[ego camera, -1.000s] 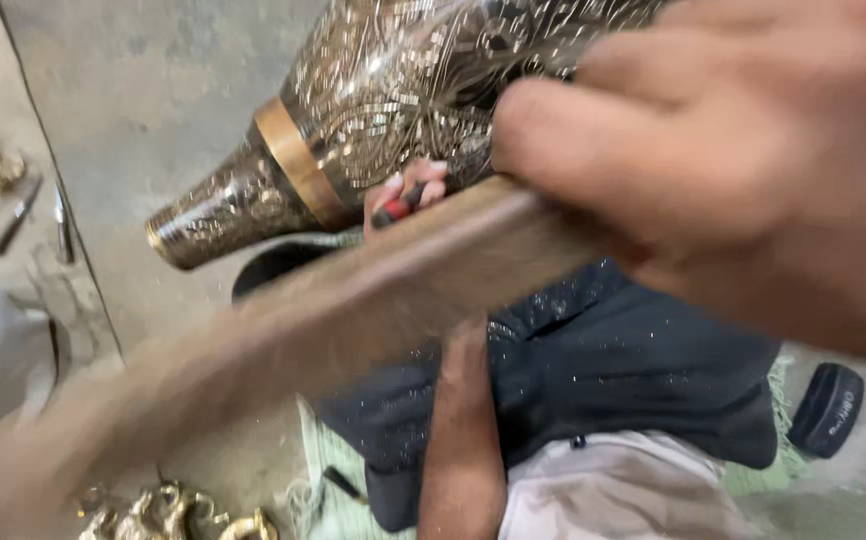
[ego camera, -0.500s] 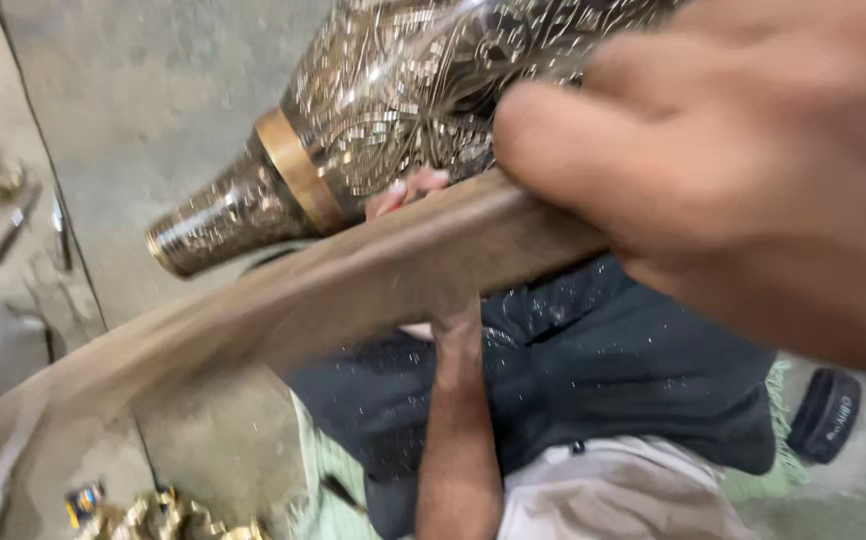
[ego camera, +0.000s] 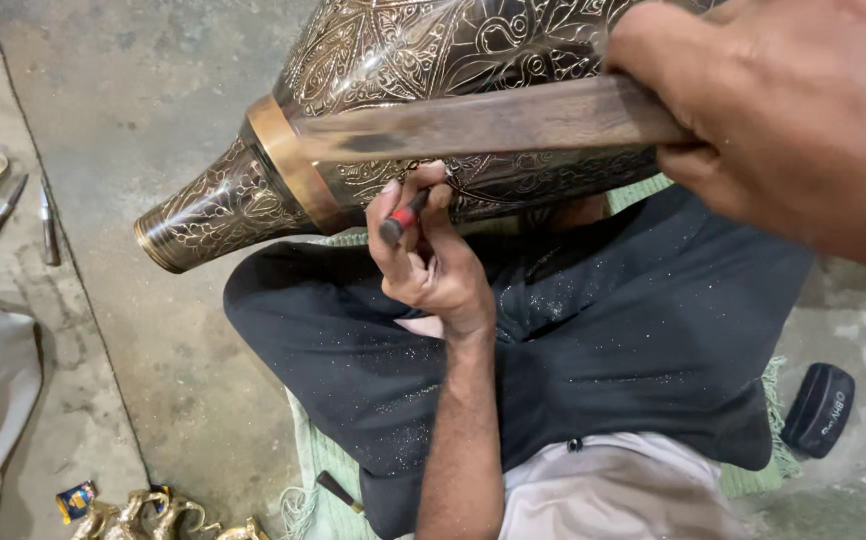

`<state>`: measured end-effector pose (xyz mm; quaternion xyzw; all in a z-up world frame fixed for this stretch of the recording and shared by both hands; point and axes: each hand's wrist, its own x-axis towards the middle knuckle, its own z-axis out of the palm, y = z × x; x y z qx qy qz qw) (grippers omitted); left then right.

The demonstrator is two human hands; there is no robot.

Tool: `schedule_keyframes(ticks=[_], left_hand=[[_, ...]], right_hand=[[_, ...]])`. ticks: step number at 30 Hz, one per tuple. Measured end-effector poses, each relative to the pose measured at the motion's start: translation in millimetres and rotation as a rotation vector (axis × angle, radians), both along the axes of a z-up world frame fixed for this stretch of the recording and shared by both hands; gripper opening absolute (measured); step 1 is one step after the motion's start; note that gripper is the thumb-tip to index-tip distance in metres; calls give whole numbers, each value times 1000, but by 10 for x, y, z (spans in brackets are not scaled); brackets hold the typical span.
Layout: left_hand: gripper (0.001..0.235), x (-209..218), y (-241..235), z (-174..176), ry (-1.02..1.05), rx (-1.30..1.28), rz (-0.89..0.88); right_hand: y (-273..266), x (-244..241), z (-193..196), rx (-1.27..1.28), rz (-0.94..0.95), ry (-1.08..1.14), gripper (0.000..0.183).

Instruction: The person sits cross-legged and uses a chisel and wooden mallet to engrave intricate floral patterns into a large brass vase. The person repeatedly strikes the chisel along the vase's surface to deepen the design.

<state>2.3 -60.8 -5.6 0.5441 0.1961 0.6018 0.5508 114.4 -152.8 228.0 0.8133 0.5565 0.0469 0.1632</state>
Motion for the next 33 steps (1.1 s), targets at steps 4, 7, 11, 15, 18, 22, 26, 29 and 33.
schedule_keyframes(ticks=[4, 7, 11, 15, 18, 22, 26, 29, 33], left_hand=[[31, 98, -20, 19, 28, -39, 80], [29, 162, 0, -49, 10, -13, 142], [28, 79, -11, -98, 48, -43, 108], [27, 9, -46, -81, -55, -162, -89], [25, 98, -12, -80, -405, -375, -205], [23, 140, 10, -122, -255, -264, -133], [31, 109, 27, -99, -319, -310, -202], [30, 67, 8, -95, -324, -372, -228], [35, 105, 37, -44, -438, -201, -281]], right_hand=[[88, -89, 21, -243, -79, -133, 17], [138, -224, 130, -306, -71, -258, 10], [147, -379, 250, -115, 124, -123, 17], [132, -447, 229, 90, 178, 98, 16], [148, -449, 233, 82, 178, 22, 14], [191, -492, 270, 69, 186, -26, 12], [232, -521, 332, -279, 89, -357, 13], [223, -496, 316, -140, 138, -288, 13], [198, -476, 311, -99, 126, -285, 14]])
